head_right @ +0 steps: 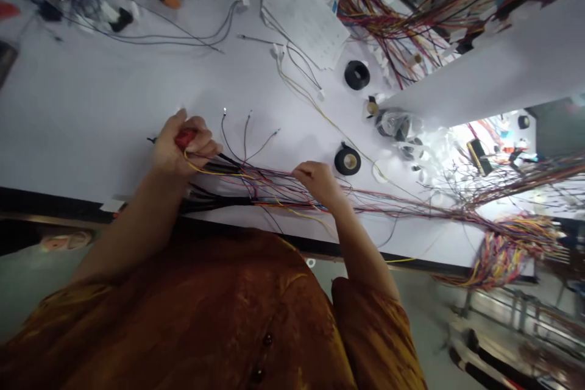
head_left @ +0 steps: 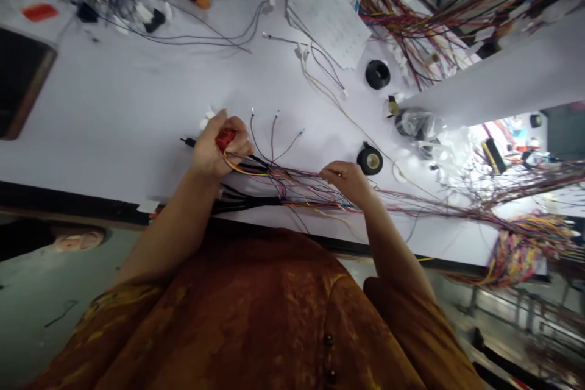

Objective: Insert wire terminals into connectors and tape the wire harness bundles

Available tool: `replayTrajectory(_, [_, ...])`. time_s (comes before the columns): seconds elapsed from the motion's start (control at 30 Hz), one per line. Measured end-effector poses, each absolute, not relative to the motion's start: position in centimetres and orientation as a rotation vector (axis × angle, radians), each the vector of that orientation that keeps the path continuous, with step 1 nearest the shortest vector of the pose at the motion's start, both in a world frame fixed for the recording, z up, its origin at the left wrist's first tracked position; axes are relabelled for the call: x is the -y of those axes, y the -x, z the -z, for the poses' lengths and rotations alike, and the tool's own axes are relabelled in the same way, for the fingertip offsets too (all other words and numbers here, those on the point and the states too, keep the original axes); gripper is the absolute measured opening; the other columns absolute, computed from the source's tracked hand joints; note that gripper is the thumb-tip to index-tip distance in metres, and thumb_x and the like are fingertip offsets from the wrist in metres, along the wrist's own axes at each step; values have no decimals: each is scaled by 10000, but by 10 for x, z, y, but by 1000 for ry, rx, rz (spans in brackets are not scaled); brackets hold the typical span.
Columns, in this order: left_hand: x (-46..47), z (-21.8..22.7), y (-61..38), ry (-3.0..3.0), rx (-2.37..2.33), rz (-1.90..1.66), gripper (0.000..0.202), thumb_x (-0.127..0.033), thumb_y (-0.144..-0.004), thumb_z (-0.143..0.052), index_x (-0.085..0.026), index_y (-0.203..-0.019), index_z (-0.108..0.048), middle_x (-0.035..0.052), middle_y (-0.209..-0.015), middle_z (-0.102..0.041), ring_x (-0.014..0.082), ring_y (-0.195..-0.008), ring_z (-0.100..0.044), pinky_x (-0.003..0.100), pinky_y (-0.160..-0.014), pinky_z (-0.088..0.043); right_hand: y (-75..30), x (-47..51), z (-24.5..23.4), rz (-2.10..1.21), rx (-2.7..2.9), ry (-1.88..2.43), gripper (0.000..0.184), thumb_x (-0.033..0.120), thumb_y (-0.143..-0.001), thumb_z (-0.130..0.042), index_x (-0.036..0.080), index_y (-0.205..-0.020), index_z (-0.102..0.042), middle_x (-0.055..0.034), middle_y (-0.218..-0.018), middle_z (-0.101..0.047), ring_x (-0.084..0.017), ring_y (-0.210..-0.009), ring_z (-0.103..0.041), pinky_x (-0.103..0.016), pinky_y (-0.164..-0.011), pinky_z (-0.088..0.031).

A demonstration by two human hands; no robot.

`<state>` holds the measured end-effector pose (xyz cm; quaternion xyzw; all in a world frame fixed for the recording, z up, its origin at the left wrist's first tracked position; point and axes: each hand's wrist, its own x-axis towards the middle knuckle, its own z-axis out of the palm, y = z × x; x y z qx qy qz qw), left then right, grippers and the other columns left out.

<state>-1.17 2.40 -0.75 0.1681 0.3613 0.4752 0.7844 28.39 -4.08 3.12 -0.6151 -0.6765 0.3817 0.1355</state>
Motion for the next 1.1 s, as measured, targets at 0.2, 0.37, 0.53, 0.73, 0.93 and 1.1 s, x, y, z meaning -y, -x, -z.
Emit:
replayTrajectory(0.2, [-19, 9, 14, -677, -788, -818, 696, -275, -1028, -99, -185, -641, -671, -19, -322, -254, 90, -338, -216, 273, -458, -354, -255, 62, -20, -856, 2193, 1686, 210, 226, -949, -536, 177, -935, -740, -70, -931, -658, -154, -832, -605, -269, -764, -435])
replayTrajectory(0.37, [-23, 18, 13, -870, -875, -799, 620, -237, -1030, -196, -180, -665, -694, -8, -325, -333, 90, -339, -260, 253, -412, -238, -228, 61, -13, -865, 2371, 1907, 240, 240, -980, -493, 171, -1004, -722, -91, -976, -682, -195, -862, -625, -292, -733, -417])
replayTrajectory(0.53, [-27, 22, 13, -825, -1002, -868, 581, -180, -1028, -239, -184, -649, -679, -20, -331, -356, 87, -354, -281, 238, -415, -244, -211, 65, -10, -733, 2379, 1955, 193, 240, -957, -513, 177, -1048, -671, -92, -1061, -670, -209, -856, -626, -307, -661, -385])
replayTrajectory(0.73, [-26, 21, 9, -883, -914, -1056, 440, -334, -1016, -446, -183, -703, -717, -31, -395, -410, 76, -386, -356, 245, -438, -310, -201, 69, -17, -756, 2356, 2036, 220, 164, -929, -457, 164, -1068, -627, -100, -1058, -668, -208, -844, -622, -296, -674, -389])
replayTrajectory(0.93, [-19, 23, 4, -1183, -791, -1127, 451, -552, -942, -542, -159, -834, -736, -36, -441, -452, 123, -490, -552, 319, -588, -483, -201, 64, -17, -879, 2239, 1977, 322, 161, -896, -494, 126, -1175, -650, -118, -1080, -695, -226, -938, -629, -309, -797, -433])
replayTrajectory(1.1, [-18, 28, 6, -1327, -994, -1116, 435, -561, -946, -521, -205, -826, -740, -30, -449, -481, 133, -554, -616, 275, -573, -459, -204, 53, -9, -1045, 2023, 1907, 317, 246, -884, -558, 142, -1149, -698, -47, -878, -703, -172, -794, -599, -273, -742, -413])
